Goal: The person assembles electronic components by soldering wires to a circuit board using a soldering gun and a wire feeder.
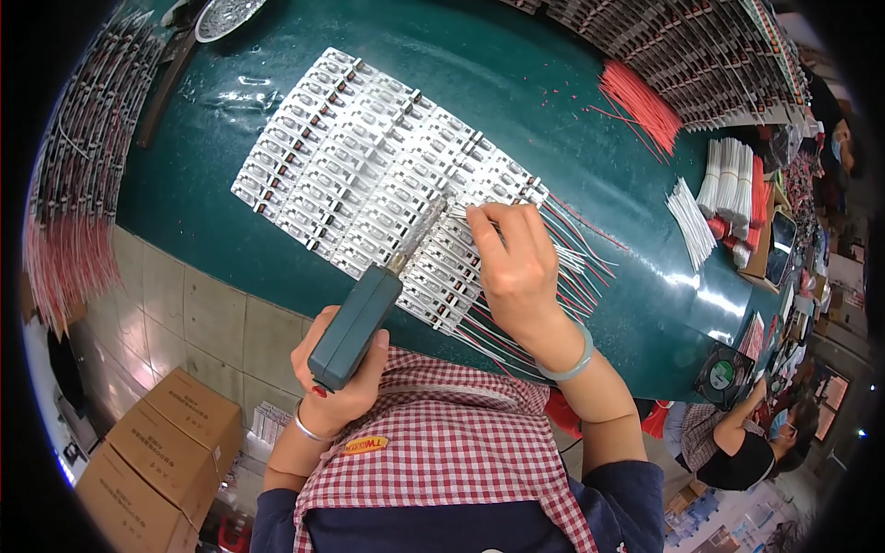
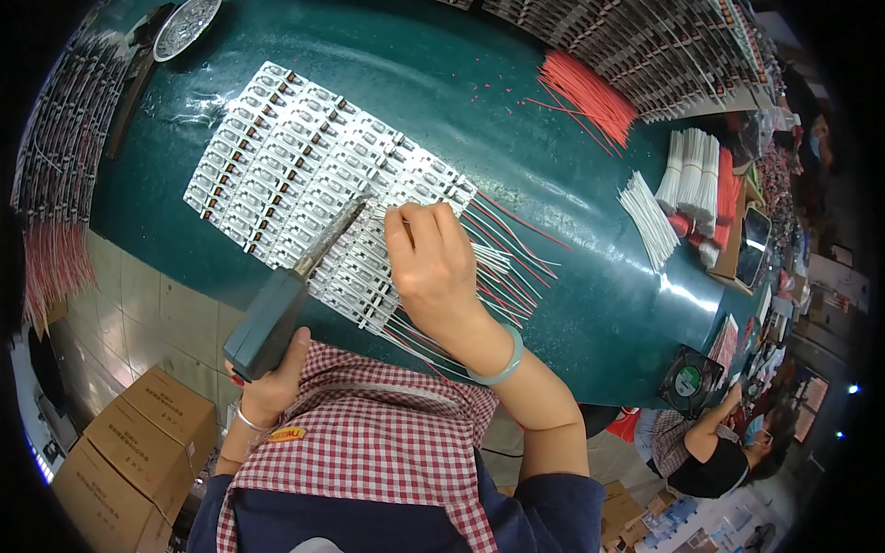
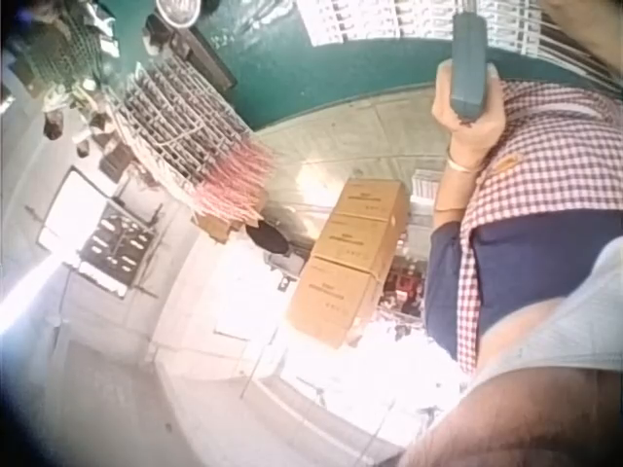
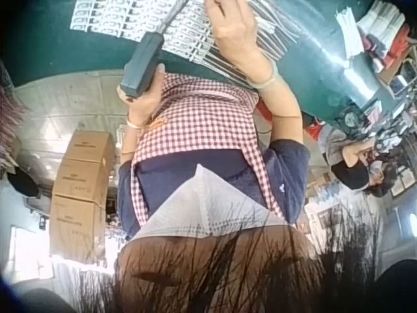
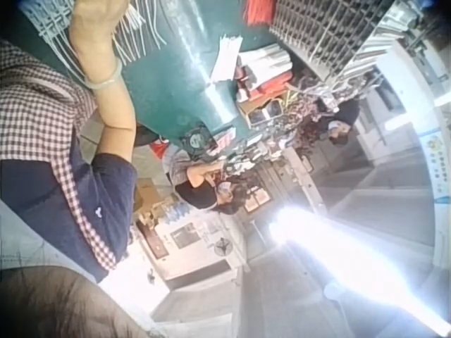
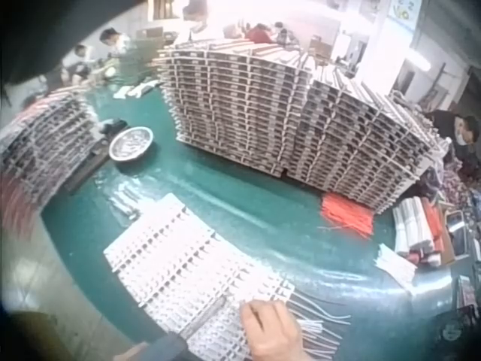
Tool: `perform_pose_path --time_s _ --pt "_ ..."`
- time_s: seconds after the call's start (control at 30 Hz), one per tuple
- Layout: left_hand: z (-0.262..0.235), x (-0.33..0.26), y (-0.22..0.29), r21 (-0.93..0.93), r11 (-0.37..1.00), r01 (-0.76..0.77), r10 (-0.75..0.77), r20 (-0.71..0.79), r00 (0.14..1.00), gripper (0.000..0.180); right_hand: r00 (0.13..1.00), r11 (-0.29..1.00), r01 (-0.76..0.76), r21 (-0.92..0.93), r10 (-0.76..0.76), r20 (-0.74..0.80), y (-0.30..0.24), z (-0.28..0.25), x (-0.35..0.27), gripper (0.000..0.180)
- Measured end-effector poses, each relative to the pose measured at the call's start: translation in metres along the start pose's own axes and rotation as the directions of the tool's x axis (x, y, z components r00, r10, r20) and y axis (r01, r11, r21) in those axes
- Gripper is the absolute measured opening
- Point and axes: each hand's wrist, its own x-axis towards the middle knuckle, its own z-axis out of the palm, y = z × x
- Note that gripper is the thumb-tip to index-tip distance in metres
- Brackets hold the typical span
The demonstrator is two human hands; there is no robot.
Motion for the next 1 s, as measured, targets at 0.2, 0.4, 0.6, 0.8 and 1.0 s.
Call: perform_pose_path --time_s 0.2,0.4,0.6,0.8,1.0 --pt "-0.004 -0.001 0.002 0.027 0.999 0.033 -0.034 0.026 0.999 0.026 0.998 0.998 -0.057 0.014 0.056 0.018 -0.004 -0.002 0.002 0.04" --pt "-0.002 -0.002 0.001 0.001 0.999 0.045 -0.045 0.019 0.999 0.027 1.0 1.0 -0.023 0.007 0.023 -0.008 0.0 0.001 0.0 0.035" --pt "-0.003 0.001 0.003 0.037 0.999 0.017 -0.018 0.012 1.0 0.027 0.999 1.0 -0.015 0.009 0.015 -0.038 0.007 -0.003 0.003 0.035" --pt "-0.001 0.008 0.008 -0.004 0.999 0.041 -0.041 0.037 0.998 0.025 0.999 0.999 -0.029 0.013 0.03 -0.028 0.012 0.001 0.001 0.034" --pt "0.002 0.015 0.012 -0.023 0.999 0.038 -0.036 0.061 0.997 0.026 0.999 0.999 -0.037 0.019 0.037 -0.023 0.012 0.001 0.003 0.033"
